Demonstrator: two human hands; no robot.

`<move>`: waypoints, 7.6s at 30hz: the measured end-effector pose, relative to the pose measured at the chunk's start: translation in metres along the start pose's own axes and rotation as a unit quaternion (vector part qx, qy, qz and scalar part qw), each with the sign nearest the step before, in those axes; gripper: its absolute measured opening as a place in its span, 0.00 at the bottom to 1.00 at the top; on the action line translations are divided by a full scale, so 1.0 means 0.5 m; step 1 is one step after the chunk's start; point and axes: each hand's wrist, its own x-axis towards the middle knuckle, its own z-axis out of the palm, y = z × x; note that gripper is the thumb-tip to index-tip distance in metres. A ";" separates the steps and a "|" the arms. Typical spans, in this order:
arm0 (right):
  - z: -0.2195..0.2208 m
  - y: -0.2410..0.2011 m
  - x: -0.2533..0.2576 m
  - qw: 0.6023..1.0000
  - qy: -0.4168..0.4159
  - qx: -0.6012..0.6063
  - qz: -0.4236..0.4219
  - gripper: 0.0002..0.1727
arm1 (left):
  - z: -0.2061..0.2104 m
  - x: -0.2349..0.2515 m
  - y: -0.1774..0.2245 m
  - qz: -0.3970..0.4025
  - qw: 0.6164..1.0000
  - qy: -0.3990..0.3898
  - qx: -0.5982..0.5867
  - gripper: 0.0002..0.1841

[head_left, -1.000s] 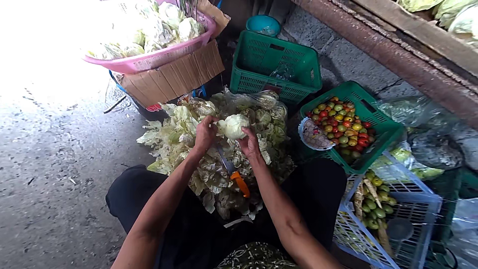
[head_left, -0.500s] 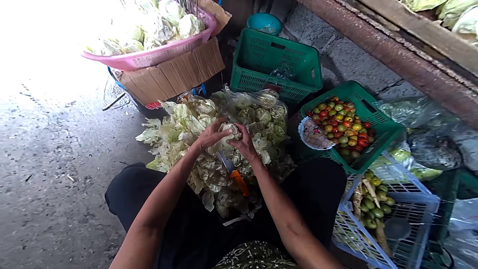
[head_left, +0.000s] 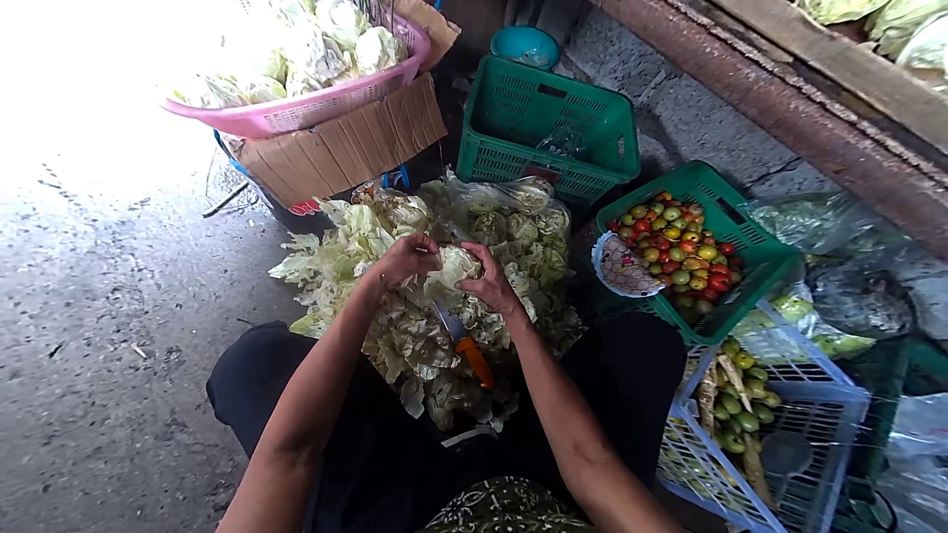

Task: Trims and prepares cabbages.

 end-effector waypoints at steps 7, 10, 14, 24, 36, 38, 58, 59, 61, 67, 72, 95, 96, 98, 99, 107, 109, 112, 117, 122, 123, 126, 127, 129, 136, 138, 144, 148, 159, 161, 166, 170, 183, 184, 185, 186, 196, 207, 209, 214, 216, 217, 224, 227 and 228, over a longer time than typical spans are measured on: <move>0.005 0.025 -0.011 0.994 0.027 0.097 0.038 0.48 | -0.012 -0.012 0.034 0.044 0.981 0.014 0.189 0.12; 0.008 0.021 -0.014 0.996 0.025 0.079 0.037 0.48 | -0.006 -0.015 0.031 0.047 0.976 0.030 0.209 0.17; 0.010 0.009 -0.008 1.000 0.002 -0.007 0.007 0.47 | 0.016 -0.006 0.013 -0.001 0.996 -0.008 0.090 0.18; -0.020 0.025 -0.015 0.986 0.066 0.152 0.036 0.45 | -0.017 -0.008 0.020 -0.005 0.986 0.059 0.156 0.09; 0.017 0.100 -0.012 0.871 0.165 0.449 0.111 0.39 | 0.067 -0.009 -0.025 0.060 0.992 0.062 0.096 0.53; 0.033 0.093 -0.011 0.868 0.165 0.452 0.122 0.38 | 0.077 -0.010 -0.030 0.059 0.993 0.055 0.082 0.51; 0.058 0.094 -0.013 0.875 0.154 0.451 0.086 0.46 | 0.091 -0.017 -0.031 0.126 0.955 0.101 0.249 0.21; 0.066 0.094 -0.014 0.863 0.158 0.471 0.094 0.43 | 0.092 -0.021 -0.029 0.116 0.957 0.112 0.240 0.19; 0.085 0.096 -0.013 0.838 0.160 0.511 0.102 0.39 | 0.093 -0.024 -0.029 0.098 0.958 0.129 0.236 0.16; 0.130 0.091 -0.014 0.730 0.192 0.649 0.096 0.35 | 0.086 0.010 -0.030 -0.005 0.970 0.215 0.114 0.14; 0.118 0.058 -0.004 0.705 0.187 0.679 0.086 0.39 | -0.006 0.020 -0.009 -0.065 0.956 0.262 0.116 0.33; 0.073 -0.019 -0.011 0.787 0.158 0.564 0.194 0.34 | 0.082 0.004 -0.013 0.009 0.981 0.118 -0.154 0.07; 0.068 -0.030 -0.013 0.791 0.154 0.560 0.192 0.33 | 0.079 0.003 -0.009 -0.002 0.966 0.128 -0.226 0.07; 0.055 -0.031 -0.006 0.776 0.166 0.579 0.185 0.34 | 0.051 0.007 -0.004 -0.022 0.947 0.160 -0.277 0.08; 0.047 -0.032 -0.002 0.777 0.170 0.578 0.179 0.33 | 0.029 0.010 -0.003 -0.028 0.959 0.183 -0.215 0.09; 0.016 -0.063 0.006 0.847 0.224 0.438 0.201 0.27 | -0.028 -0.017 -0.007 -0.047 0.861 0.265 0.432 0.48; 0.017 -0.074 0.011 0.837 0.233 0.431 0.243 0.29 | -0.014 -0.016 -0.005 -0.010 0.845 0.275 0.459 0.24; 0.017 -0.074 0.016 0.842 0.224 0.388 0.300 0.32 | 0.000 -0.032 0.016 0.046 0.891 0.200 0.406 0.37; 0.037 -0.087 0.011 0.899 0.131 0.286 0.304 0.42 | 0.052 -0.035 0.017 0.214 0.951 0.017 0.223 0.66; 0.008 -0.109 -0.007 0.909 0.068 0.294 0.288 0.35 | 0.027 -0.054 -0.001 0.046 0.993 0.044 -0.099 0.47; -0.001 -0.111 -0.008 0.905 0.061 0.301 0.293 0.36 | 0.009 -0.062 -0.006 0.032 0.988 0.014 -0.149 0.43; -0.006 -0.116 -0.013 0.901 0.007 0.305 0.309 0.42 | 0.004 -0.070 0.000 0.032 0.987 -0.036 -0.156 0.39; -0.004 -0.119 -0.018 0.897 -0.024 0.316 0.308 0.44 | 0.009 -0.075 0.005 0.030 0.993 -0.034 -0.108 0.38; 0.010 -0.123 -0.033 0.887 -0.042 0.352 0.295 0.44 | 0.010 -0.091 0.021 0.012 0.999 -0.027 0.026 0.38; 0.070 -0.044 -0.060 0.860 0.079 0.482 0.151 0.29 | 0.032 -0.129 0.042 0.098 0.981 0.036 0.164 0.37; 0.086 -0.028 -0.062 0.860 0.094 0.490 0.105 0.38 | 0.043 -0.128 0.019 0.108 0.984 0.046 0.133 0.46; 0.091 -0.014 -0.065 0.897 0.121 0.422 0.047 0.46 | 0.046 -0.111 -0.015 0.135 0.983 0.070 0.104 0.40; 0.082 -0.006 -0.064 0.918 0.127 0.375 0.018 0.50 | 0.040 -0.104 -0.022 0.137 0.985 0.068 0.084 0.32; 0.072 0.002 -0.073 0.937 0.131 0.324 -0.012 0.49 | 0.058 -0.089 -0.035 0.223 0.968 0.063 0.095 0.22; 0.080 0.013 -0.069 0.931 0.149 0.334 0.004 0.48 | 0.064 -0.087 -0.035 0.250 0.957 0.058 0.134 0.15; 0.090 0.029 -0.068 0.924 0.185 0.333 0.039 0.48 | 0.067 -0.085 -0.045 0.276 0.928 0.066 0.241 0.11; 0.089 0.031 -0.073 0.890 0.183 0.406 0.102 0.43 | 0.067 -0.087 -0.041 0.245 0.941 0.048 0.228 0.14; 0.107 0.035 -0.090 0.646 0.005 0.748 0.150 0.45 | 0.074 -0.088 -0.021 0.179 0.974 0.083 0.110 0.15; 0.111 0.034 -0.090 0.630 -0.003 0.761 0.153 0.46 | 0.075 -0.089 -0.021 0.182 0.974 0.081 0.109 0.14; 0.113 0.033 -0.089 0.619 -0.008 0.769 0.158 0.46 | 0.076 -0.089 -0.020 0.184 0.974 0.081 0.107 0.14; 0.114 0.029 -0.088 0.611 -0.009 0.774 0.167 0.45 | 0.076 -0.091 -0.018 0.184 0.974 0.081 0.106 0.14; 0.115 0.024 -0.077 0.756 0.122 0.613 0.195 0.31 | 0.076 -0.091 -0.023 0.193 0.971 0.042 0.136 0.28; 0.083 0.037 -0.075 0.903 0.212 0.333 0.168 0.41 | 0.078 -0.066 -0.042 0.175 0.967 0.034 0.183 0.22; 0.084 0.031 -0.066 0.916 0.216 0.300 0.154 0.43 | 0.070 -0.063 -0.055 0.200 0.957 0.030 0.208 0.25; 0.072 0.032 -0.071 0.932 0.218 0.255 0.137 0.45 | 0.067 -0.062 -0.055 0.194 0.954 0.012 0.228 0.20; 0.070 0.036 -0.069 0.937 0.216 0.234 0.143 0.45 | 0.067 -0.059 -0.063 0.215 0.940 0.018 0.264 0.15; 0.069 0.038 -0.067 0.939 0.216 0.226 0.145 0.45 | 0.071 -0.058 -0.067 0.230 0.932 0.028 0.280 0.13; 0.056 0.043 -0.060 0.925 0.243 0.244 0.160 0.47 | 0.081 -0.059 -0.067 0.236 0.935 0.103 0.244 0.09; 0.047 0.041 -0.064 0.922 0.233 0.261 0.163 0.51 | 0.074 -0.054 -0.074 0.190 0.943 0.141 0.235 0.18; 0.046 0.041 -0.064 0.929 0.220 0.254 0.153 0.52 | 0.072 -0.052 -0.073 0.166 0.946 0.151 0.235 0.19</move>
